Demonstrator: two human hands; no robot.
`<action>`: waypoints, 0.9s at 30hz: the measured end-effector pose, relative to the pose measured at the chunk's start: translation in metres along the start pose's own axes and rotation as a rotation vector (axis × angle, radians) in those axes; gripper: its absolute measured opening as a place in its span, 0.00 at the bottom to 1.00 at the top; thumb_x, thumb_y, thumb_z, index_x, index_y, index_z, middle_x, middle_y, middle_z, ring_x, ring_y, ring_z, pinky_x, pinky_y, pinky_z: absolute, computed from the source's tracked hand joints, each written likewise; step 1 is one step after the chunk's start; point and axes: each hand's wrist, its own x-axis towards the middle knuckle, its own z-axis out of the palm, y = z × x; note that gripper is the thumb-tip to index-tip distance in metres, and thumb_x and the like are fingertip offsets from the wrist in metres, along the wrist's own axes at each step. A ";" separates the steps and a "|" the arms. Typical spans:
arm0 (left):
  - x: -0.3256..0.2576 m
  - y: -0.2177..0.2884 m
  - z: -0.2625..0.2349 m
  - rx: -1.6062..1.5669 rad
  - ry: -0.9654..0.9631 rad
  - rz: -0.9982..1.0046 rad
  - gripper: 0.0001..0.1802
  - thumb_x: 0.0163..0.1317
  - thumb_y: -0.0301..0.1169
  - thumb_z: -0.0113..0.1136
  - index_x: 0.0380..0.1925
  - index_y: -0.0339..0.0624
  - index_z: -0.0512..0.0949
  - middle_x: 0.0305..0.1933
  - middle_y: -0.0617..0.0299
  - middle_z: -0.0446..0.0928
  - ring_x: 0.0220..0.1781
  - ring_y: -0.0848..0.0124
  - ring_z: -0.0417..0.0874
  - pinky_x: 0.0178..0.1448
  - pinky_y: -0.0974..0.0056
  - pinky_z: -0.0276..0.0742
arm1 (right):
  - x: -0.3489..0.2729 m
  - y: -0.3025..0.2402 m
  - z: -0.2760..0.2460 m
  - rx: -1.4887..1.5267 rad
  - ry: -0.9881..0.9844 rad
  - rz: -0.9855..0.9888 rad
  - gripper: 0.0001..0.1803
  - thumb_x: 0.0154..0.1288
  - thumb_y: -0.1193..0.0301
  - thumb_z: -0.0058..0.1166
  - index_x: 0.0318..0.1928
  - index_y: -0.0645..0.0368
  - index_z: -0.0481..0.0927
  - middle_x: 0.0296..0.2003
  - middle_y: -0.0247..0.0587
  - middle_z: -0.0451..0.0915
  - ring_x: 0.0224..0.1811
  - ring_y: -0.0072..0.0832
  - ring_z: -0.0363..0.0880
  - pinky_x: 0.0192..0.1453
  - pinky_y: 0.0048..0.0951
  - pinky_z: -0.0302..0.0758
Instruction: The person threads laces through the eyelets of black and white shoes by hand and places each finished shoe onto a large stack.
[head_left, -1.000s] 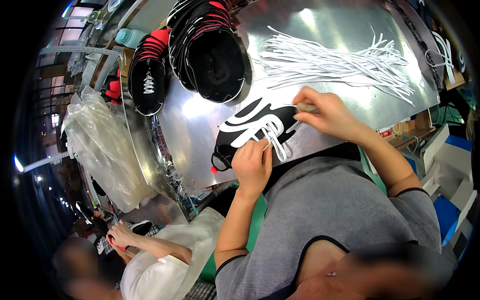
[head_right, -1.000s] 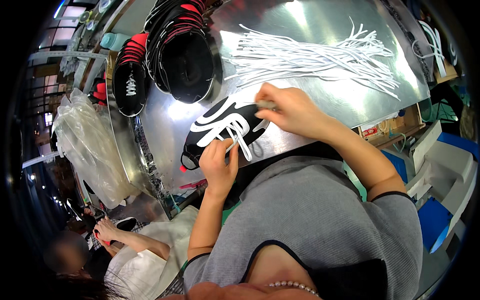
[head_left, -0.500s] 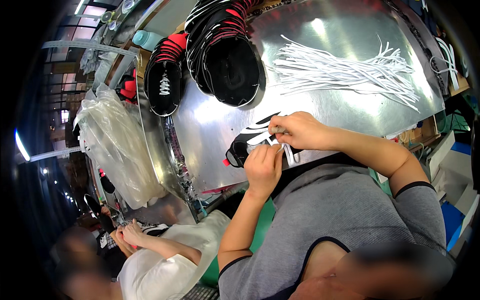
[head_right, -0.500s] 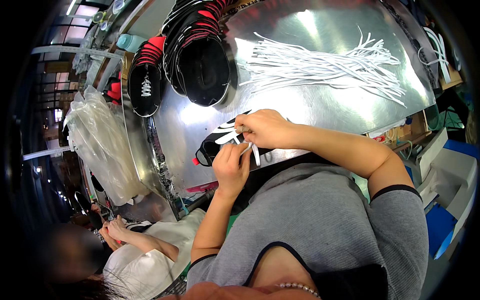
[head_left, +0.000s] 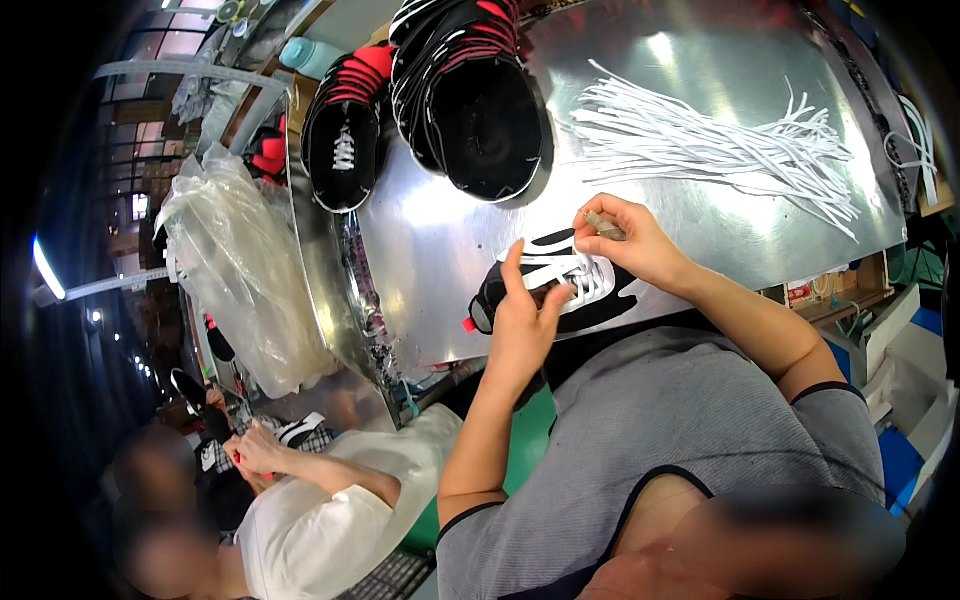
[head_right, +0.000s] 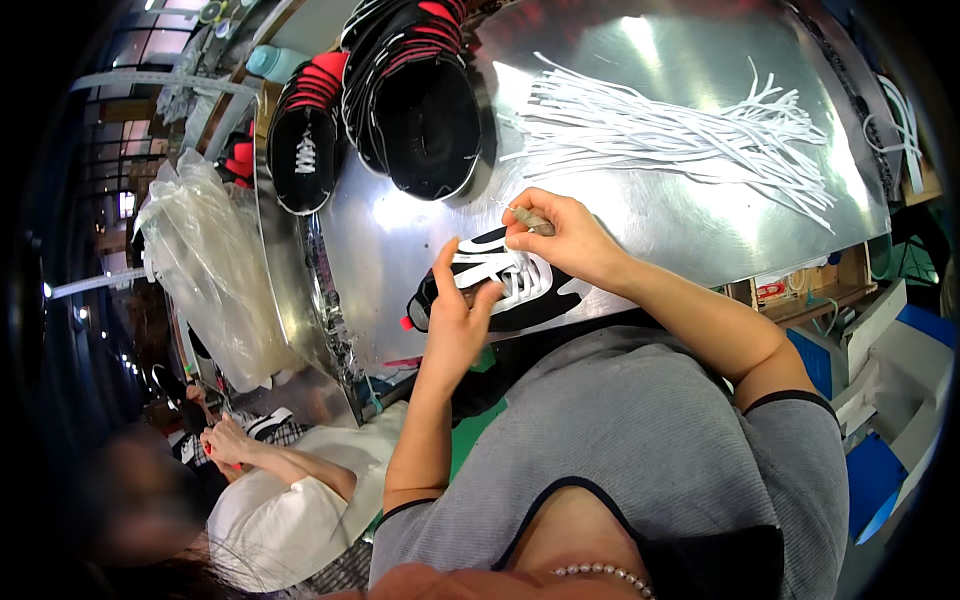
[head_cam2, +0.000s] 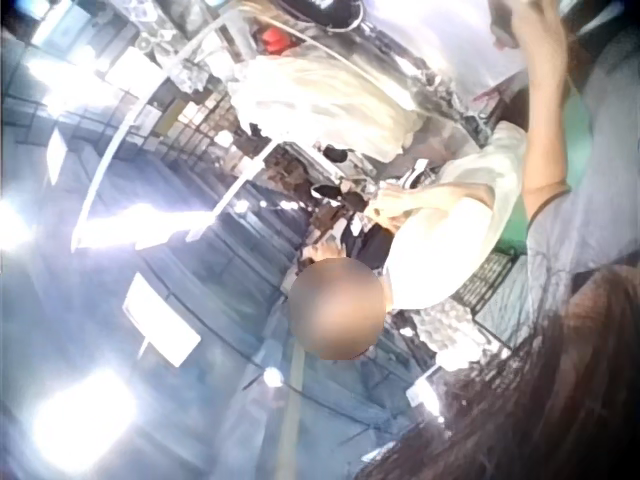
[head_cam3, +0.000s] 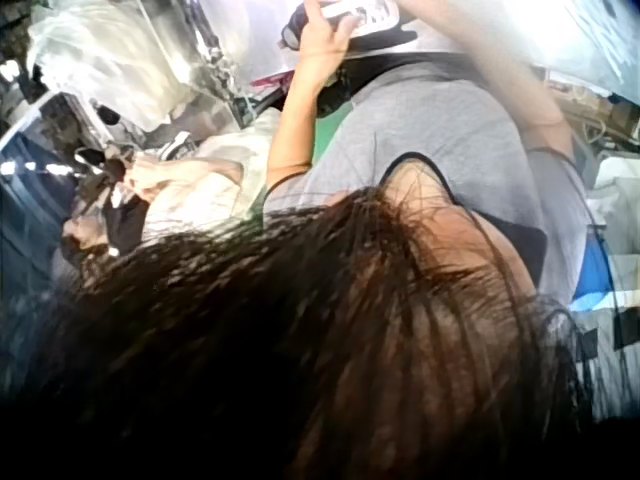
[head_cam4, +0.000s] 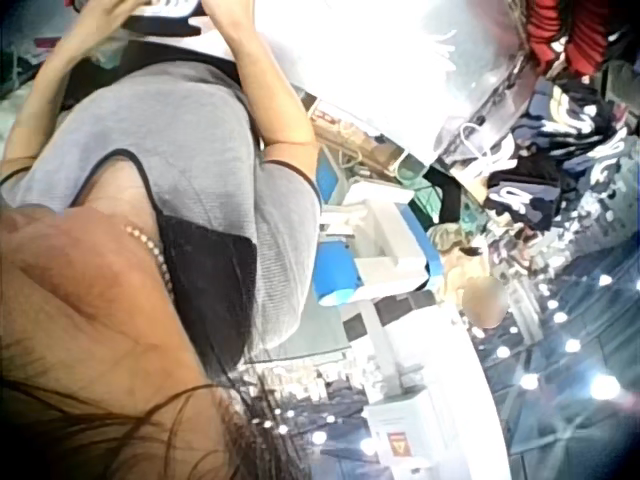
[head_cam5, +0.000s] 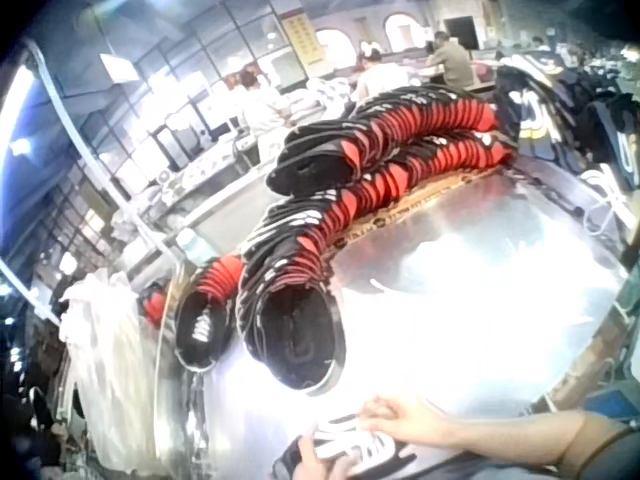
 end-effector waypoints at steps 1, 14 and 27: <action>0.003 0.001 -0.003 -0.102 0.059 -0.039 0.33 0.67 0.35 0.62 0.65 0.34 0.59 0.39 0.44 0.83 0.39 0.52 0.86 0.45 0.59 0.79 | 0.002 -0.002 0.002 -0.018 -0.015 0.001 0.09 0.63 0.73 0.61 0.42 0.61 0.78 0.36 0.31 0.80 0.40 0.16 0.77 0.45 0.22 0.74; 0.006 -0.008 0.021 0.076 0.323 -0.024 0.23 0.52 0.38 0.73 0.47 0.47 0.78 0.36 0.54 0.82 0.39 0.55 0.81 0.44 0.55 0.76 | -0.007 0.002 0.018 -0.272 0.004 -0.192 0.12 0.70 0.67 0.54 0.48 0.60 0.73 0.33 0.39 0.83 0.32 0.27 0.81 0.36 0.28 0.75; 0.005 0.003 0.028 0.105 0.312 -0.001 0.22 0.53 0.33 0.72 0.48 0.44 0.79 0.43 0.56 0.83 0.41 0.57 0.80 0.47 0.57 0.75 | -0.027 -0.014 -0.003 -0.760 -0.073 -0.324 0.07 0.67 0.69 0.56 0.38 0.59 0.72 0.26 0.43 0.80 0.28 0.43 0.80 0.32 0.40 0.74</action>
